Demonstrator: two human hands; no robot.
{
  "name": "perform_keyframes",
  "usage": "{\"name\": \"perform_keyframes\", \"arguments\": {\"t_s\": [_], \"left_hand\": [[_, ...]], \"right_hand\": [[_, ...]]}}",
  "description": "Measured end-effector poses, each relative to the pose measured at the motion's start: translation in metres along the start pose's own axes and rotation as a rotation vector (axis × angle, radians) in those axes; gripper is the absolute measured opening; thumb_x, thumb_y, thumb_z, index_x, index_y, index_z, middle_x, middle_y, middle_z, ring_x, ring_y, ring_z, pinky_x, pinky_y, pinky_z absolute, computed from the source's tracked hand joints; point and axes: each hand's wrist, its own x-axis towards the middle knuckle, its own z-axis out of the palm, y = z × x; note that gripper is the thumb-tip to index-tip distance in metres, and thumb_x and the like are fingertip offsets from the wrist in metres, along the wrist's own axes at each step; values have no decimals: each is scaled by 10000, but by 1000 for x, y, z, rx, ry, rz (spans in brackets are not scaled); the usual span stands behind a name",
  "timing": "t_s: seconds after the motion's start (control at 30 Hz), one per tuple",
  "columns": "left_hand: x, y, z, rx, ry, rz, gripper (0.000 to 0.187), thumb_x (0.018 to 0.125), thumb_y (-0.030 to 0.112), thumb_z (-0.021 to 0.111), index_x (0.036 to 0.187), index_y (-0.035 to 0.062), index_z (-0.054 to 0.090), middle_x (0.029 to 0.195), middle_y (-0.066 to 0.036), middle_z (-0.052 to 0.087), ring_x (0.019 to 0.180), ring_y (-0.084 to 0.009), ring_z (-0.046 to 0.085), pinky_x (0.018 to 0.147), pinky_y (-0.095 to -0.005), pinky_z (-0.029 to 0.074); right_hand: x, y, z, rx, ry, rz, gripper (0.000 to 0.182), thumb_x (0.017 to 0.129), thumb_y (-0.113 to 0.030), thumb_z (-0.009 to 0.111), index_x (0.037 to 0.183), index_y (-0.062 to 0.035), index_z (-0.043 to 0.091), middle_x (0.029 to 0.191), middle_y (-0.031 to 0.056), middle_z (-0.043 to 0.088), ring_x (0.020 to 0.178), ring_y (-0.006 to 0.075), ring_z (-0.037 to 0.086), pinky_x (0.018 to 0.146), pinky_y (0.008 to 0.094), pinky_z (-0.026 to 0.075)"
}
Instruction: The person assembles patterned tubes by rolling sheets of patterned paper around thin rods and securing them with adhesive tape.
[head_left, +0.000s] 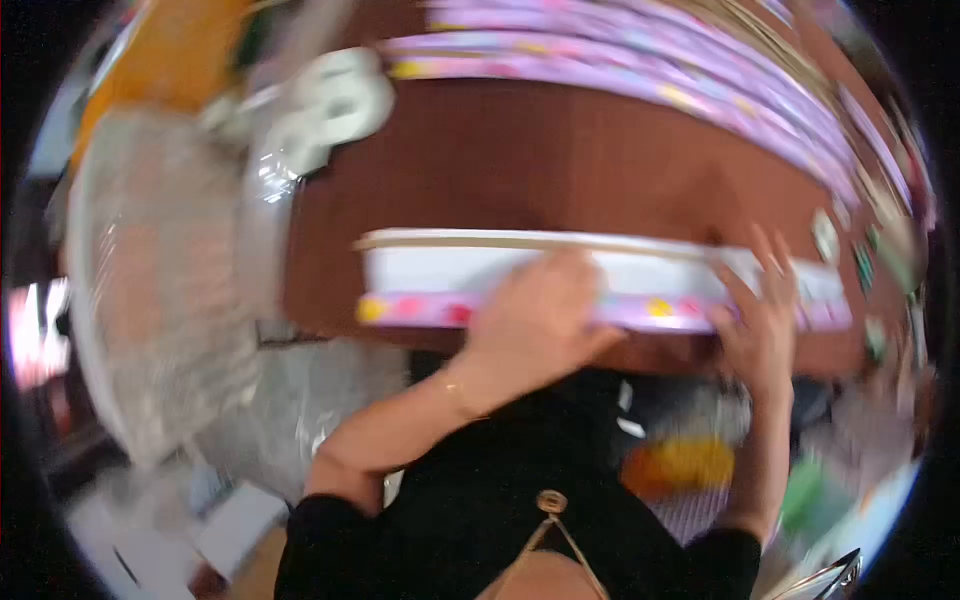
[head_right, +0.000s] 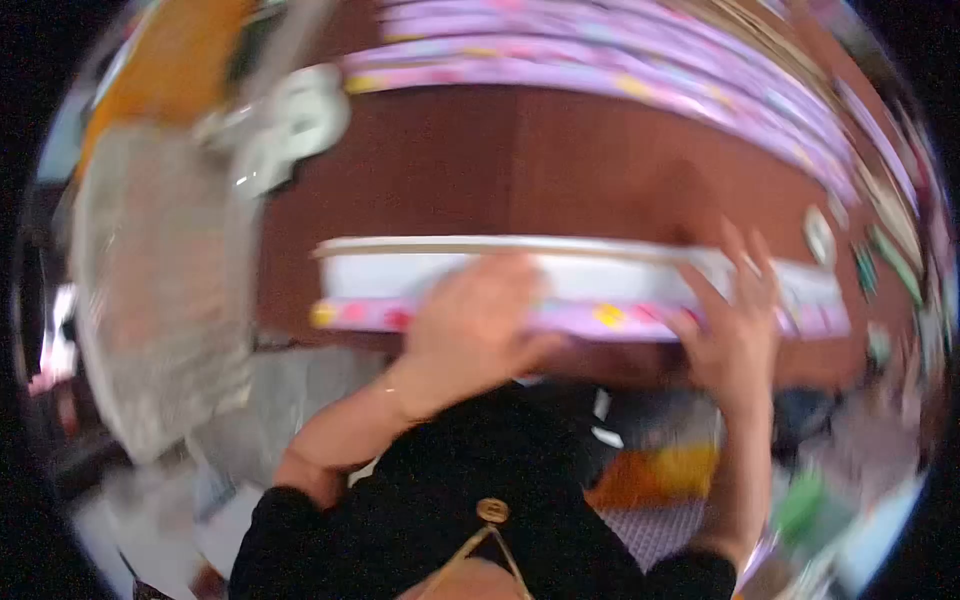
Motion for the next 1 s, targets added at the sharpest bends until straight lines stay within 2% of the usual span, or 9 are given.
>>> {"name": "perform_keyframes", "arguments": {"t_s": [0.07, 0.1, 0.17, 0.3, 0.47, 0.57, 0.6, 0.77, 1.0], "left_hand": [[3, 3, -3, -215, -176, -169, 603, 765, 460, 733, 1108, -17, 598, 1190, -210, 598, 1119, -353, 567, 955, -456, 466], [-1, 0, 4, -139, -46, -43, 614, 744, 449, 746, 1100, -25, 588, 1184, -211, 587, 1109, -356, 556, 958, -454, 455], [-3, -6, 5, -53, -113, 58, 628, 721, 435, 767, 1110, -23, 582, 1175, -190, 577, 1140, -337, 534, 947, -417, 452], [-14, -10, 12, 87, 27, 80, 504, 695, 440, 769, 960, 23, 667, 1093, -130, 607, 1088, -275, 546, 898, -376, 462], [-22, -26, -5, 118, 27, 62, 381, 681, 409, 766, 856, 80, 682, 994, -80, 609, 1038, -258, 554, 848, -364, 463], [-40, -43, -25, 104, 70, 65, 351, 684, 385, 767, 825, 78, 668, 984, -84, 606, 1031, -261, 560, 844, -371, 467], [-48, -46, -34, 77, 81, 56, 350, 687, 377, 770, 817, 74, 656, 999, -101, 610, 1044, -275, 565, 849, -394, 474], [-50, -39, -58, 46, -36, 10, 484, 703, 412, 780, 967, 29, 644, 1108, -158, 608, 1130, -340, 551, 951, -489, 440], [15, 10, -4, -70, 57, 194, 384, 819, 275, 693, 1086, 10, 615, 1138, -162, 615, 1058, -315, 582, 901, -422, 474]], "right_hand": [[0, -1, 2, -25, -1, -15, 529, 861, -508, 607, 1184, -100, 700, 1535, 156, 368, 1420, 411, 293, 1145, 529, 254], [-5, 16, 16, -90, 9, -64, 570, 911, -549, 523, 1231, -104, 678, 1548, 152, 349, 1435, 403, 270, 1152, 535, 236], [-9, 25, 26, -127, 29, -90, 577, 962, -551, 446, 1302, -125, 636, 1563, 145, 315, 1450, 396, 236, 1154, 537, 221], [-8, 33, 37, -71, 100, -187, 521, 1013, -451, 404, 1269, -66, 643, 1544, 158, 344, 1435, 403, 255, 1149, 529, 246], [4, 0, 35, -46, 89, -197, 420, 949, -316, 530, 1253, -47, 636, 1535, 160, 355, 1432, 410, 262, 1145, 538, 253], [7, -37, 28, -43, 66, -228, 432, 956, -340, 524, 1259, -52, 631, 1533, 159, 356, 1430, 412, 264, 1144, 536, 255], [5, -40, 31, -23, 61, -250, 514, 955, -451, 538, 1285, -68, 628, 1542, 179, 331, 1441, 413, 243, 1139, 557, 246], [10, -79, 19, 99, 78, -211, 535, 897, -449, 614, 1258, -54, 635, 1514, 203, 365, 1413, 444, 278, 1132, 561, 256], [5, -75, 24, 162, 126, -88, 549, 756, -375, 755, 1205, -72, 664, 1513, 185, 355, 1389, 435, 296, 1084, 551, 298]]}}
